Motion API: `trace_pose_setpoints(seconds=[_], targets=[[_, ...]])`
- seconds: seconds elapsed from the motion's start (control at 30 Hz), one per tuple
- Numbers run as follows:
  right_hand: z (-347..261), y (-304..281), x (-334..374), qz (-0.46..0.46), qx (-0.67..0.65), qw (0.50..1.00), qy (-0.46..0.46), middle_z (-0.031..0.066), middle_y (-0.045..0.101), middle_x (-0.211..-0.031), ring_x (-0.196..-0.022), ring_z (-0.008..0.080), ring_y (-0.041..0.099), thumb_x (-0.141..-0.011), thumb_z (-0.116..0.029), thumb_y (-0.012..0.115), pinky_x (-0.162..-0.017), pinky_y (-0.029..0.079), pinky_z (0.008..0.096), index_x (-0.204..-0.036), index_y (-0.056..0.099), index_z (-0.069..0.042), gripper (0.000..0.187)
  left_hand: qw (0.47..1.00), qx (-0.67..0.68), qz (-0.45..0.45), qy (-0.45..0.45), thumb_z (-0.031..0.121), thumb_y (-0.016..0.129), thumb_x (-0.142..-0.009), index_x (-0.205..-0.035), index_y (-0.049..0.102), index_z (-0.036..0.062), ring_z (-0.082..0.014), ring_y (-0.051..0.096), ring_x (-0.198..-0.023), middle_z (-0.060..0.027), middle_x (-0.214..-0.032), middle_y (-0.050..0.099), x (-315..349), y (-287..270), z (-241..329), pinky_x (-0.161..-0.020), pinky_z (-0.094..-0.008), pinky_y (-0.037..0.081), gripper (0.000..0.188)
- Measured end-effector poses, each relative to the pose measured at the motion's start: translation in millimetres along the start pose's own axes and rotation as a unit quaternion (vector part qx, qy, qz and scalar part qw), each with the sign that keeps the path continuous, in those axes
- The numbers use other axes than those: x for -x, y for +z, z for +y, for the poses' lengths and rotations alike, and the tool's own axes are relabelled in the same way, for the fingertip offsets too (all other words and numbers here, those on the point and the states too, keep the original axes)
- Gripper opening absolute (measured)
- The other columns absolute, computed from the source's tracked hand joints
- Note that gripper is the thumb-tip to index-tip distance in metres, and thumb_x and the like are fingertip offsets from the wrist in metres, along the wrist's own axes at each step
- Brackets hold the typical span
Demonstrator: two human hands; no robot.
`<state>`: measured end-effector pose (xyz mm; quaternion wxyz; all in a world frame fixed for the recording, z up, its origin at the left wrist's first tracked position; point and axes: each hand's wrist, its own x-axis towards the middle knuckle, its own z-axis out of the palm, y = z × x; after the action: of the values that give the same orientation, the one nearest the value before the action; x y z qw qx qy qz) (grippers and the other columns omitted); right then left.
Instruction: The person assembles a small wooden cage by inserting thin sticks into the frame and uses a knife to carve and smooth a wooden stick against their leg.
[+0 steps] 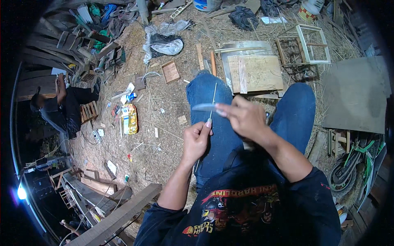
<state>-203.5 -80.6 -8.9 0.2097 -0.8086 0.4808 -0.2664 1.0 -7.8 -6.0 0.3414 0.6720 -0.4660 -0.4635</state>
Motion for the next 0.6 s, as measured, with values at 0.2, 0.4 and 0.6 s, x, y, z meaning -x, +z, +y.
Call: trace_pose_setpoints(seconds=[0.2,0.4,0.6], targets=[[0.9,1.7,1.1,-0.002,-0.016,1.000,-0.021,0.0012,0.059,-0.074,-0.058,0.0205,0.060,-0.090,-0.027,0.074,-0.051,0.046,0.0371,-0.113,0.080,-0.033,0.024,1.000,0.013,-0.014,-0.003,0.027,0.060,-0.105,-0.071,0.065,0.0010,-0.0060,0.044,-0.053,-0.0001,-0.055,0.053,-3.8,-0.8,-2.4,-0.050,-0.0280,0.034,0.043],[13.3,2.8,-11.7,0.075,-0.044,0.996,0.012,-0.0002,0.056,-0.073,-0.054,0.0196,0.057,-0.091,-0.026,0.072,-0.048,0.045,0.0360,-0.111,0.080,-0.035,0.024,0.989,0.102,-0.063,-0.084,0.038,0.053,-0.109,-0.075,0.062,0.0044,-0.0044,0.036,-0.040,0.0035,-0.049,0.045,-2.7,-4.4,11.2,-0.041,-0.0231,0.026,0.048],[-6.8,6.9,9.1,0.039,-0.067,0.996,-0.038,0.0018,0.058,-0.075,-0.058,0.0213,0.061,-0.090,-0.023,0.071,-0.050,0.048,0.0372,-0.111,0.080,-0.031,0.024,0.974,0.159,-0.082,-0.137,0.036,0.050,-0.109,-0.077,0.058,0.0084,-0.0077,0.034,-0.035,0.0020,-0.047,0.043,-7.8,-13.0,9.5,-0.035,-0.0249,0.025,0.044]])
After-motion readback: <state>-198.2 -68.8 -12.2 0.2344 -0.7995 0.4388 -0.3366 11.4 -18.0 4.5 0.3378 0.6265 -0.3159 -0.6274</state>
